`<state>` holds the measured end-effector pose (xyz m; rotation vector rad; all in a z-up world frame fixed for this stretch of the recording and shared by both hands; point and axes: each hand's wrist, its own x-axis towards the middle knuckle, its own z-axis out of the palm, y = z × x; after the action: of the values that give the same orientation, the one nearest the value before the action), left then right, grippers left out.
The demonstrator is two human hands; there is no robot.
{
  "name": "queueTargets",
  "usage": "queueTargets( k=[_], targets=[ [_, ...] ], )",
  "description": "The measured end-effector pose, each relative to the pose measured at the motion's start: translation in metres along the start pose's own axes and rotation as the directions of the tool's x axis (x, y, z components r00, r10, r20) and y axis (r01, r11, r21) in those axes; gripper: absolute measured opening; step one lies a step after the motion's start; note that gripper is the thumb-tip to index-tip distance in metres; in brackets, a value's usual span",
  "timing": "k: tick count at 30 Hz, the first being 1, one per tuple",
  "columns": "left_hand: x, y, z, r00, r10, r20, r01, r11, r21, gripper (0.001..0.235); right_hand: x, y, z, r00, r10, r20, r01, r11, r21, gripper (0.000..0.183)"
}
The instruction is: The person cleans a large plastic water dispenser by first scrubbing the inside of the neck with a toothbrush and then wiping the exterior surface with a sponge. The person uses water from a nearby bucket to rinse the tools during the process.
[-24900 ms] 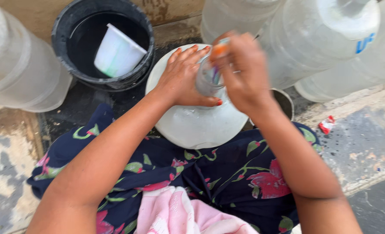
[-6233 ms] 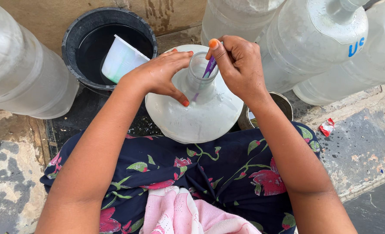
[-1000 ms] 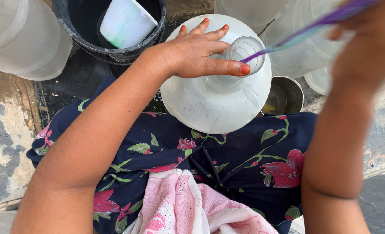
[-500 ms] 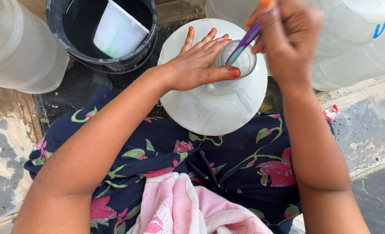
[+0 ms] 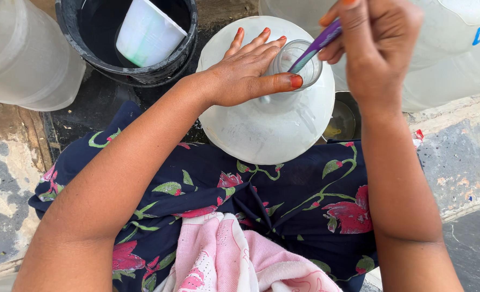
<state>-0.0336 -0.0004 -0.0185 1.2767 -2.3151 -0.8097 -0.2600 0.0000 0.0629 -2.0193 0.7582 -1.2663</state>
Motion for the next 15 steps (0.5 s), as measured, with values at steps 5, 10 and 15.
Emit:
queueTargets(
  k=[5, 10, 15],
  targets=[
    [-0.001, -0.001, 0.000, 1.000, 0.000, -0.004, 0.000, 1.000, 0.010, 0.125, 0.007, -0.012, 0.014, 0.998, 0.057, 0.041, -0.056, 0.998, -0.007, 0.042],
    [-0.002, -0.002, -0.001, 1.000, 0.008, 0.004, -0.008, 1.000, 0.021, 0.126, 0.010, -0.011, 0.015, 0.998, 0.038, 0.047, -0.039, 0.999, 0.010, 0.042],
    [0.000, -0.005, 0.003, 1.000, -0.006, -0.012, 0.006, 0.999, 0.034, 0.130, 0.008, -0.004, 0.013, 0.999, 0.020, 0.035, -0.022, 0.999, 0.039, 0.035]
  ],
)
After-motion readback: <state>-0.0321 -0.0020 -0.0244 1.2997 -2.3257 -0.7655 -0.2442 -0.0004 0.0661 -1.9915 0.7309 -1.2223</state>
